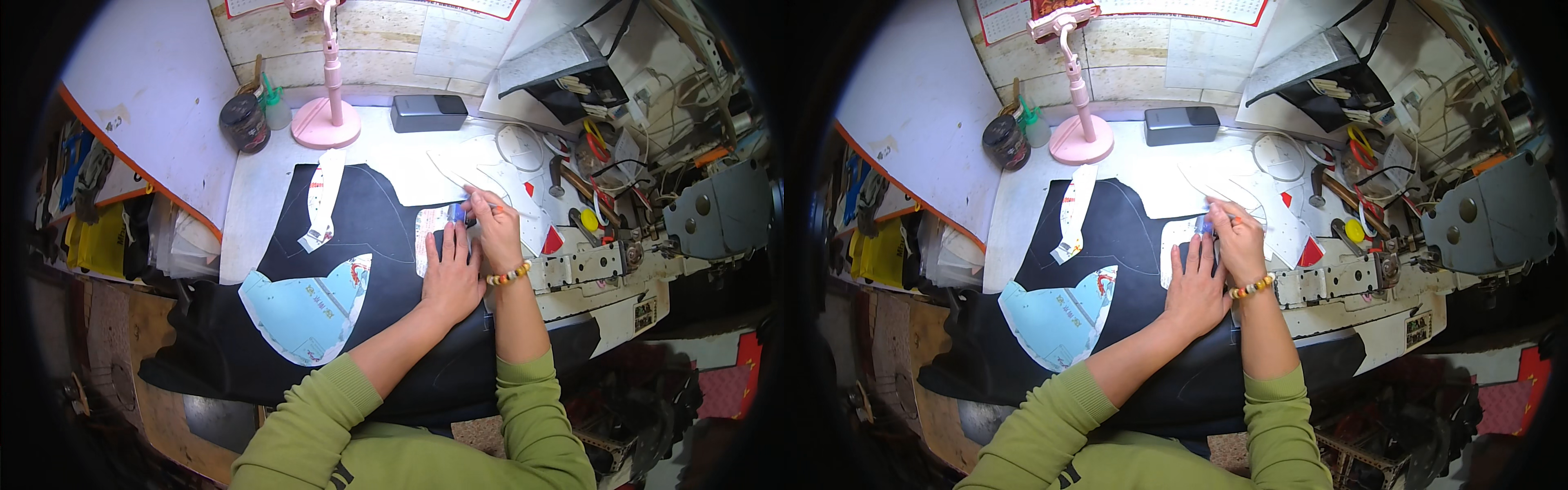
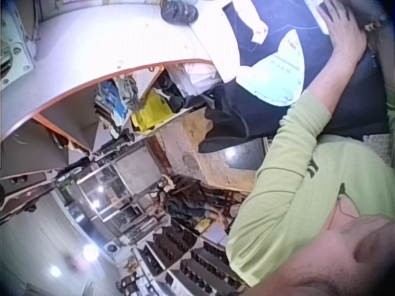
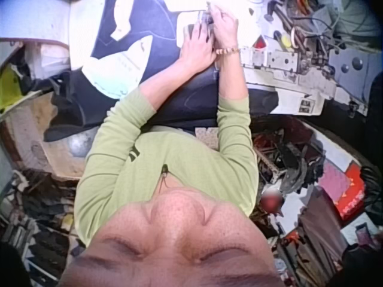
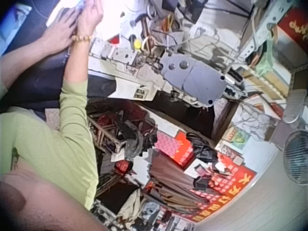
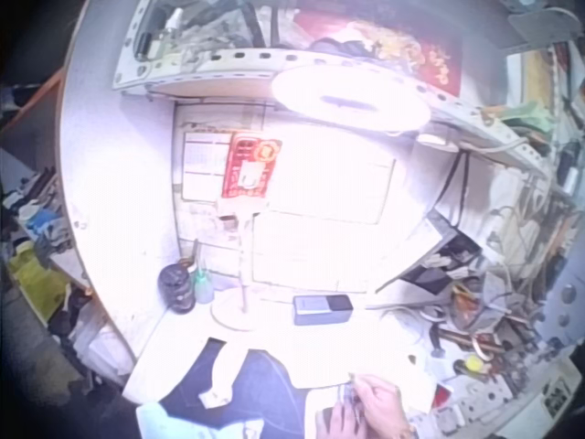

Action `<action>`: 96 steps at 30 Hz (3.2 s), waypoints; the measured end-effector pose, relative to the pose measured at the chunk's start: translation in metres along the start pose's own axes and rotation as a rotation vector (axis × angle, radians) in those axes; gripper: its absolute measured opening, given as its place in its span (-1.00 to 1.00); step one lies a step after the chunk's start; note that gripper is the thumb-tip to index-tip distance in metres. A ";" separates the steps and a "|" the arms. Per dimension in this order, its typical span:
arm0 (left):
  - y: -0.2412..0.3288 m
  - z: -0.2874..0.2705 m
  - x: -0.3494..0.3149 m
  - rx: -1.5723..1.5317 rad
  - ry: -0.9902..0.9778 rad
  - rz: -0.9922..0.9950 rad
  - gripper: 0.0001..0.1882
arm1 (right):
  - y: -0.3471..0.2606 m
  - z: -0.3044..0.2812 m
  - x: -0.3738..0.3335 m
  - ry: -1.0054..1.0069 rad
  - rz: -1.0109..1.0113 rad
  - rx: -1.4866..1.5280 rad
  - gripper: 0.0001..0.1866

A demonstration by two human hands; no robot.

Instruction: The person places several paper pattern pieces onto a large black fabric sheet and traces their outlines with a blue pen. They reposition the patterns and continue tracing additional shapes across the fabric surface.

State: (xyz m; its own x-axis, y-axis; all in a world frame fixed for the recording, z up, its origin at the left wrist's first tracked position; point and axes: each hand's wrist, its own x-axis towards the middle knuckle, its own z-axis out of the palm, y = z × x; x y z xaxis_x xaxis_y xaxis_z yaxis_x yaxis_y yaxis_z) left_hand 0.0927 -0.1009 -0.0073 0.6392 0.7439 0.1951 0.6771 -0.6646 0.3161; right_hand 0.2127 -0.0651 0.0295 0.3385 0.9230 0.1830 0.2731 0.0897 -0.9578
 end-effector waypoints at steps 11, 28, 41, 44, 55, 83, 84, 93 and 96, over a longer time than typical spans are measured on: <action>0.001 0.001 0.004 -0.048 -0.044 -0.037 -0.33 | -0.013 0.018 -0.021 -0.617 -0.109 -0.374 -0.78; 0.000 0.003 0.007 -0.173 -0.116 -0.064 -0.38 | -0.015 0.024 -0.024 -0.614 -0.277 -0.540 -0.84; 0.001 -0.001 0.007 -0.118 -0.211 -0.040 -0.43 | -0.020 0.034 0.008 -0.635 -0.151 -0.485 -0.84; 0.002 -0.005 0.004 -0.036 -0.194 -0.007 -0.37 | -0.021 0.037 0.019 -0.591 -0.152 -0.527 -0.84; 0.000 0.000 0.002 -0.002 -0.036 0.012 -0.30 | -0.022 0.040 0.045 -0.522 -0.128 -0.588 -0.84; 0.001 -0.001 0.003 -0.018 -0.044 -0.011 -0.22 | -0.012 0.016 0.048 -0.356 0.000 -0.574 -0.81; 0.001 0.000 0.003 -0.002 -0.023 -0.005 -0.24 | -0.010 0.012 0.048 -0.340 0.010 -0.560 -0.80; 0.001 0.002 0.002 0.034 -0.011 0.005 -0.28 | 0.006 -0.011 0.047 -0.240 0.009 -0.556 -0.79; 0.001 0.001 0.002 0.047 -0.012 0.005 -0.27 | 0.011 -0.014 0.046 -0.200 0.020 -0.517 -0.79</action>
State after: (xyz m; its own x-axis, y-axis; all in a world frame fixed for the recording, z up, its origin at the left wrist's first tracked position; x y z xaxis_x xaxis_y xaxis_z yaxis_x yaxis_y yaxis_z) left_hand 0.0955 -0.1002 -0.0073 0.6467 0.7399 0.1853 0.6900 -0.6711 0.2713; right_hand 0.2441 -0.0273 0.0309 0.1842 0.9803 0.0713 0.6918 -0.0777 -0.7179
